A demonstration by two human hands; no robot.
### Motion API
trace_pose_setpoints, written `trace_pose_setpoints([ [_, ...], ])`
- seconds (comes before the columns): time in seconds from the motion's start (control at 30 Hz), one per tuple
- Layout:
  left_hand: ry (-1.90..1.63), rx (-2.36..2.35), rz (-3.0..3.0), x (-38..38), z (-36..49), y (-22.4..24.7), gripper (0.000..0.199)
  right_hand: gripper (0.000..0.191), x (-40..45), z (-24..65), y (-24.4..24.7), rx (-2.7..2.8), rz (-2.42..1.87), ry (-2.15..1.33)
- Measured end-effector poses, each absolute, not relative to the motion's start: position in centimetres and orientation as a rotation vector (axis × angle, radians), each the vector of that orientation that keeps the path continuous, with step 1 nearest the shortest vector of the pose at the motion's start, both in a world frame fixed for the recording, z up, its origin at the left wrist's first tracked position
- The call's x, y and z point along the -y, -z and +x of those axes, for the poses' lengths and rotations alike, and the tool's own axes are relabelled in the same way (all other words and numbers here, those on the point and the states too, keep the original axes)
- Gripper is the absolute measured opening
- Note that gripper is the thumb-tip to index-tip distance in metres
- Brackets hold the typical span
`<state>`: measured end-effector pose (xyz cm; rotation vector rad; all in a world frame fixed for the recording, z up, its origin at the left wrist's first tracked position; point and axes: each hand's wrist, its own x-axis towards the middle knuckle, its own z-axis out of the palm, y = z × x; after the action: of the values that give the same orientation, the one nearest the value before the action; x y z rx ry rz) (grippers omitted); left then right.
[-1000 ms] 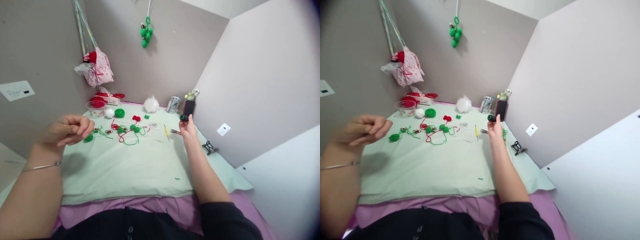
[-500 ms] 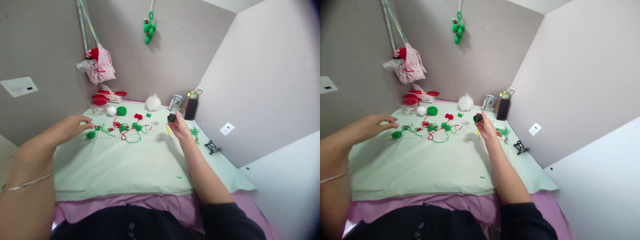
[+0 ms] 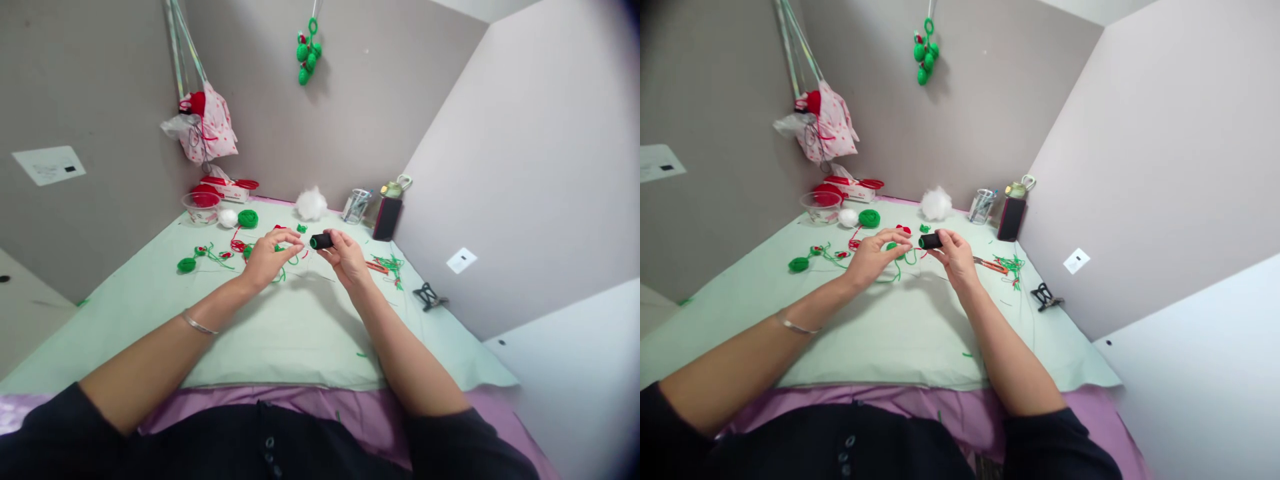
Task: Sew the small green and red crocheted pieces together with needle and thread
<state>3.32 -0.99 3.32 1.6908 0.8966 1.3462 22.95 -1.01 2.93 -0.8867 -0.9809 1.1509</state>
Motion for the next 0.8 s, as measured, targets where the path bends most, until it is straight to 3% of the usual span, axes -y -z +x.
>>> trace_pose_setpoints([
  [0.2,-1.258,-0.878,1.628,0.9,3.0,-1.7,0.028,0.049,1.4,21.8,-3.0,1.062,-0.881,-1.025],
  [0.57,-1.217,-0.806,1.349,0.7,2.8,-1.0,0.031,0.037,2.5,20.3,-2.6,1.300,-0.913,-0.764],
  [0.8,-1.266,-0.745,1.151,0.2,2.7,-1.1,0.032,0.043,2.4,20.5,-2.6,1.315,-0.919,-0.846],
])
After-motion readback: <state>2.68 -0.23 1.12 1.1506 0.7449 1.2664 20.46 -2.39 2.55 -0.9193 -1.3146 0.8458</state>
